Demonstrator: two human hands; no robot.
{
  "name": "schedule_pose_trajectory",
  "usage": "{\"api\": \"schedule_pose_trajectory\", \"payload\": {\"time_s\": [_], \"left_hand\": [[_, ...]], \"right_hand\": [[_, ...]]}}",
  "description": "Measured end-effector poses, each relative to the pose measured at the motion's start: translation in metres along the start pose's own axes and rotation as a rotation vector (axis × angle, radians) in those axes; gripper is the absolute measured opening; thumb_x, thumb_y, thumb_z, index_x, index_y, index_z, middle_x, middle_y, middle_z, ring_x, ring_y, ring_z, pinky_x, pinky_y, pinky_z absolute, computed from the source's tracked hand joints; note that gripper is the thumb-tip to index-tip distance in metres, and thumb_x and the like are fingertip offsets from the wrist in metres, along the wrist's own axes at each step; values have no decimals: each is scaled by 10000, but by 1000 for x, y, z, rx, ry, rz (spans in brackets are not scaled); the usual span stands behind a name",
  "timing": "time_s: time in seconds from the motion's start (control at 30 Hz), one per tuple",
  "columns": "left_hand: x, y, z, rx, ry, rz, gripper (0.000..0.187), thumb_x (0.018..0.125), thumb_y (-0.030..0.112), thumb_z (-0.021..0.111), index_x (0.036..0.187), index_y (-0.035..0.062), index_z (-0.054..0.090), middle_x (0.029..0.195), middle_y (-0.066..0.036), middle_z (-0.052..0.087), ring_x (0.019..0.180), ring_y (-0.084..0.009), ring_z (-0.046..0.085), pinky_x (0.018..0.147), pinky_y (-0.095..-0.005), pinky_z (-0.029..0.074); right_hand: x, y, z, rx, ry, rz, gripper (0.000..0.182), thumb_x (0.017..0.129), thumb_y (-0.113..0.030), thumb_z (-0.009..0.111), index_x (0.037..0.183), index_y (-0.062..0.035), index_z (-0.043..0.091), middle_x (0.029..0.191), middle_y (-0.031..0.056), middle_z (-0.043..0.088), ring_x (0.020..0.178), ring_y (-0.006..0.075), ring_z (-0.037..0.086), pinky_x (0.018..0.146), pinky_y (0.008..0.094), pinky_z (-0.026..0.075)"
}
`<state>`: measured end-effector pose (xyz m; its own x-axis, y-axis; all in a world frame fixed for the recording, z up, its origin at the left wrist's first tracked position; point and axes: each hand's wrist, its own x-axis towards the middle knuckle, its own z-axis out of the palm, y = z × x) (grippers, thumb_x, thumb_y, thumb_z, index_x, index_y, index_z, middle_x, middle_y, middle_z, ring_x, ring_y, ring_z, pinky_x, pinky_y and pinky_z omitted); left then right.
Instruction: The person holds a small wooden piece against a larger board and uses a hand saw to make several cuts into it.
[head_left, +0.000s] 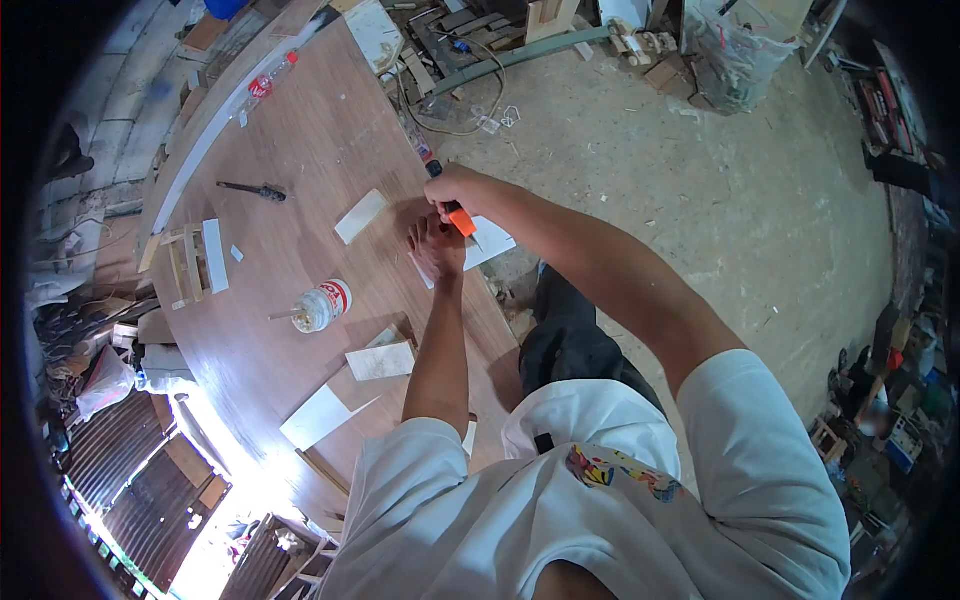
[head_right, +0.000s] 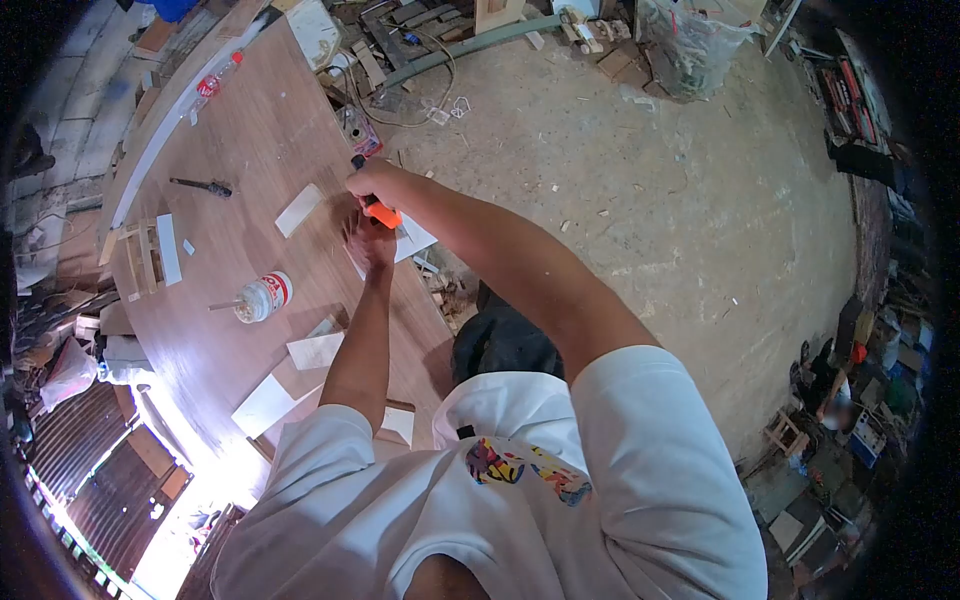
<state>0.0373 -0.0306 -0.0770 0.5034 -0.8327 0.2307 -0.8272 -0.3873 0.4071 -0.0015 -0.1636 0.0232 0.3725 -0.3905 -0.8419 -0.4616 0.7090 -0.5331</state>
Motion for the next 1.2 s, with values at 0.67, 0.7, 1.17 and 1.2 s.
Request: {"api": "schedule_pose_trajectory", "payload": {"time_s": [0.67, 0.7, 1.17, 1.2], "left_hand": [[-5, -14, 14, -85, 73, -4, 211, 774, 247, 630, 687, 76, 541, 760, -107, 544, 809, -321, 520, 806, -429, 411], [-3, -20, 23, -70, 119, 42, 191, 763, 229, 628, 692, 75, 543, 753, -109, 538, 801, -322, 515, 807, -432, 410], [-1, -10, 6, -77, 28, -57, 59, 717, 47, 562, 682, 29, 517, 797, -141, 522, 872, -337, 497, 842, -416, 386], [-1, -9, 4, -73, 13, -59, 50, 719, 38, 556, 687, 24, 520, 806, -143, 527, 877, -339, 500, 849, -415, 385]], "right_hand": [[-28, 36, -14, -25, 17, -203, 78, 766, -10, 479, 746, 38, 538, 567, 144, 538, 450, 235, 550, 395, 383, 433], [-29, 39, -15, -31, 20, -209, 78, 766, -10, 479, 746, 38, 538, 567, 144, 538, 450, 235, 550, 395, 383, 433], [-92, 182, 5, -34, 217, -899, 153, 734, -15, 602, 884, -7, 573, 670, 81, 553, 621, 133, 540, 600, 281, 449], [-91, 188, 6, -61, 229, -925, 144, 732, -12, 612, 869, -7, 570, 661, 86, 546, 613, 129, 545, 593, 278, 451]]}}
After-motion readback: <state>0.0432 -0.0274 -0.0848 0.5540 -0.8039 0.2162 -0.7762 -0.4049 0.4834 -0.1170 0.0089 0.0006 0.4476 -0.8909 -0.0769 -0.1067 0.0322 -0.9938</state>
